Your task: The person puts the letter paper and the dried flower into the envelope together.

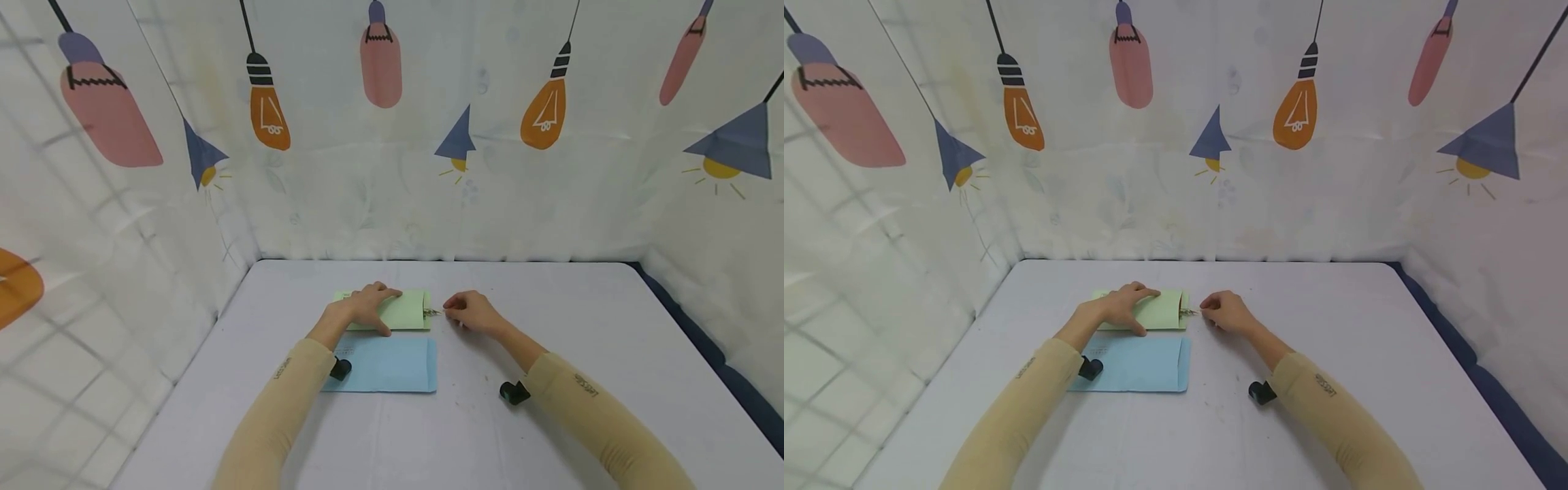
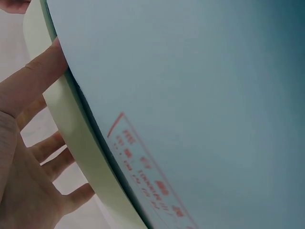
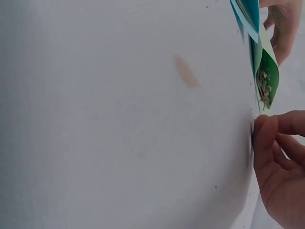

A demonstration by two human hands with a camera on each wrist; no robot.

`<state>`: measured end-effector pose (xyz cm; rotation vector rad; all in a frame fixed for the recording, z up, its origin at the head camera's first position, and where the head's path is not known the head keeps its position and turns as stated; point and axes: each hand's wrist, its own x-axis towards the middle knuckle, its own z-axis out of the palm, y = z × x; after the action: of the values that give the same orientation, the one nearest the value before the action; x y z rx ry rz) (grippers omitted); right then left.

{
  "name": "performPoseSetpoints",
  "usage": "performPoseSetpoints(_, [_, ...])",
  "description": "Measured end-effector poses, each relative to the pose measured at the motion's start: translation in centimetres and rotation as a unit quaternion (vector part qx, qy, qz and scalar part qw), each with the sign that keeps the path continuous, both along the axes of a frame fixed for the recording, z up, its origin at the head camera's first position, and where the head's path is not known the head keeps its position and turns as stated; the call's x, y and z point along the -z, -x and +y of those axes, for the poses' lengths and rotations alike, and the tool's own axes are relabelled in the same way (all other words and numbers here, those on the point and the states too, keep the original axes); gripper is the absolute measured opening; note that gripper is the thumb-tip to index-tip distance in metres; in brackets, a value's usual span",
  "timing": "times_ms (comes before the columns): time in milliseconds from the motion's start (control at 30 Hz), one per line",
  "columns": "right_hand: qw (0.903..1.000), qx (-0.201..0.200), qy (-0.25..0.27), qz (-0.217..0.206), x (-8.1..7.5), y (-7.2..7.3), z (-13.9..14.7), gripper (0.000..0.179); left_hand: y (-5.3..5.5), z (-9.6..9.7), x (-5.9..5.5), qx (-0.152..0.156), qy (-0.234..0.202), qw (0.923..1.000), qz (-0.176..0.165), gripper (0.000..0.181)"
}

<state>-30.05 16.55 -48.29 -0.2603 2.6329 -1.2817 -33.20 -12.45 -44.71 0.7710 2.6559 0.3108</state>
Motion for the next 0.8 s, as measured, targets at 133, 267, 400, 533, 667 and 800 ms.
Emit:
performPoseSetpoints(133, [0.9984, -0.002, 0.04, -0.04, -0.2, 0.0, -0.2, 0.022, 0.0, -0.1, 0.0, 0.001, -0.002, 1.0, 0.0, 0.094])
performPoseSetpoints(267, [0.9964, 0.001, 0.059, -0.061, -0.2, 0.0, -0.5, 0.023, 0.1, -0.2, 0.0, 0.003, -0.003, 1.0, -0.001, 0.094])
performPoseSetpoints(400, [0.9954, 0.005, 0.068, -0.068, -0.3, 0.0, -0.8, 0.023, 0.2, -0.2, 0.1, 0.003, -0.003, 1.0, 0.0, 0.094])
performPoseSetpoints(533, [0.9952, 0.006, 0.07, -0.068, -0.3, 0.0, -1.2, 0.022, 0.2, -0.2, 0.1, -0.001, -0.004, 1.0, -0.002, 0.094])
performPoseSetpoints(667, [0.9957, 0.004, 0.065, -0.065, -0.3, 0.1, -1.8, 0.021, 0.1, -0.2, 0.1, -0.004, -0.004, 1.0, -0.002, 0.094])
performPoseSetpoints(800, [0.996, -0.008, 0.064, -0.062, -0.5, 0.1, -2.4, 0.021, 0.1, -0.2, 0.1, -0.006, -0.003, 1.0, -0.003, 0.094])
